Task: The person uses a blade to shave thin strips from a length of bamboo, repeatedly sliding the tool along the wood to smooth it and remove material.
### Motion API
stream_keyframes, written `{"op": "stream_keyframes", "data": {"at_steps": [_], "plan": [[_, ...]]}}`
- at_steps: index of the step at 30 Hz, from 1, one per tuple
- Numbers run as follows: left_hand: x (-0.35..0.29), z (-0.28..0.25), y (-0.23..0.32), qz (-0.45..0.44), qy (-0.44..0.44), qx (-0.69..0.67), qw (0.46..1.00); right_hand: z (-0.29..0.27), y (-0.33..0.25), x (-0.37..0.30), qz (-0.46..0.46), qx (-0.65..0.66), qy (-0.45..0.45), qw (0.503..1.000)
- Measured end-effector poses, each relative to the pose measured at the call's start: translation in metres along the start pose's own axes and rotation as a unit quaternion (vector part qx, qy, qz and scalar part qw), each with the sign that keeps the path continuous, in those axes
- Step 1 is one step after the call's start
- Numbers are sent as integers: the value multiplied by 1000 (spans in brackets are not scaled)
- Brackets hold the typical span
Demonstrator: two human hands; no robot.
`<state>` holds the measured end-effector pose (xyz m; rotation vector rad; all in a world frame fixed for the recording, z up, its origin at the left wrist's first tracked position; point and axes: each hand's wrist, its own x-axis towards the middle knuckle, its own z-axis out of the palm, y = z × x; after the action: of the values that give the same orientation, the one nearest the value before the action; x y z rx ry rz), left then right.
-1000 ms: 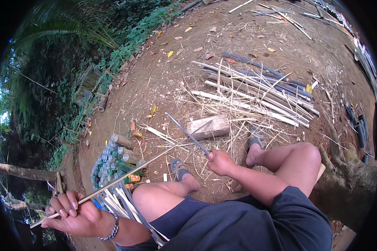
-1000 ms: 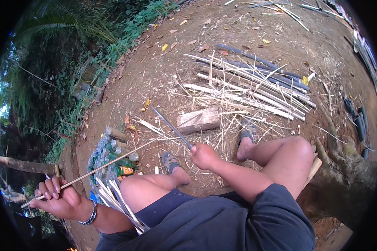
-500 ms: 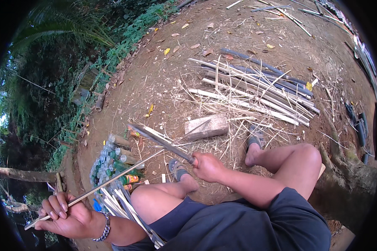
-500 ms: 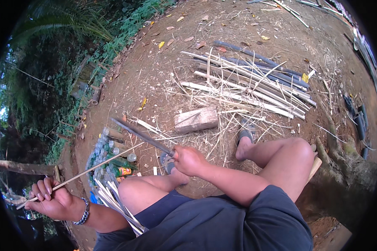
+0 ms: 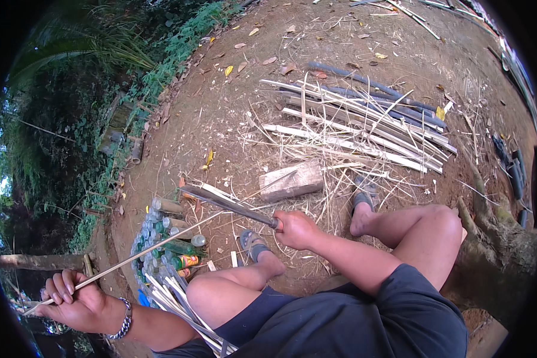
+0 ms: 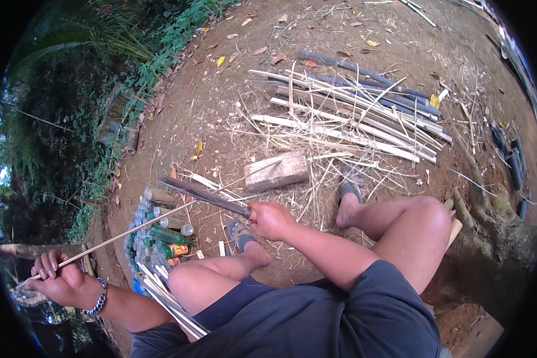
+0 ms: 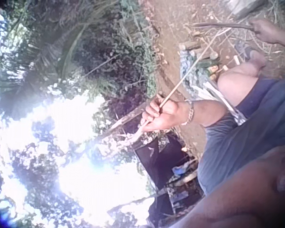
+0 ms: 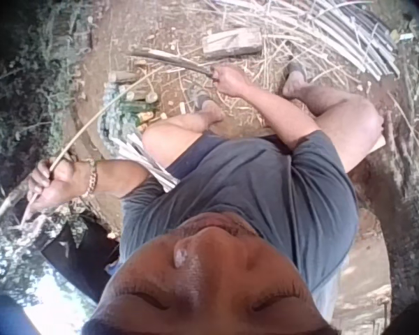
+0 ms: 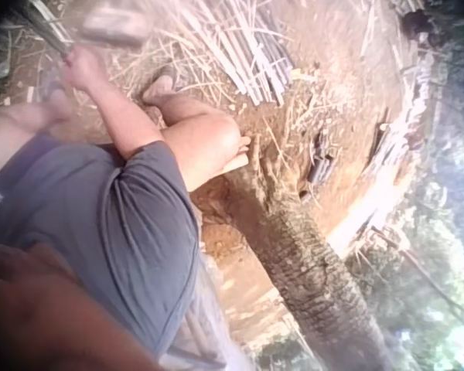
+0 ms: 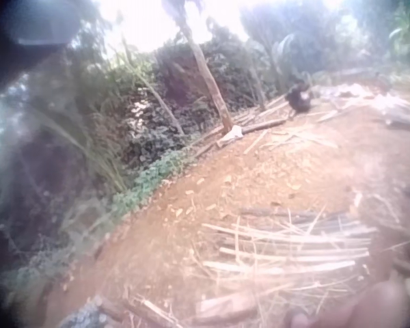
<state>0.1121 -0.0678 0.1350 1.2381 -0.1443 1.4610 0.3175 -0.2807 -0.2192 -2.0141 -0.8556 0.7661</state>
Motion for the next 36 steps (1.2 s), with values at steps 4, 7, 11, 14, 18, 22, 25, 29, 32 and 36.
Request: {"op": "stream_keyframes", "data": {"at_steps": [4,7,11,14,18,22,25,29,32,36], "plan": [[14,4,-7,-24,25,0,999,6,109,21,216,19,22,976],[20,-7,-10,-12,-28,-8,1000,5,138,32,257,-20,26,966],[26,-11,-7,-19,-31,-12,999,-3,51,38,125,1,-10,992],[34,-18,-19,-39,-30,-18,999,-2,48,44,65,-2,14,998],[46,-29,-14,-51,-28,0,998,19,191,48,260,-34,13,965],[40,-24,-13,-33,34,35,998,7,202,54,303,-27,-77,949],[30,-14,-16,3,74,83,994,33,178,54,293,48,-1,955],[20,-15,-8,-40,-16,33,999,33,98,46,212,96,49,971],[9,-23,-2,-28,-84,-3,996,8,0,21,93,89,23,991],[-8,-17,4,23,-41,40,998,2,-83,-19,-114,110,10,987]]}}
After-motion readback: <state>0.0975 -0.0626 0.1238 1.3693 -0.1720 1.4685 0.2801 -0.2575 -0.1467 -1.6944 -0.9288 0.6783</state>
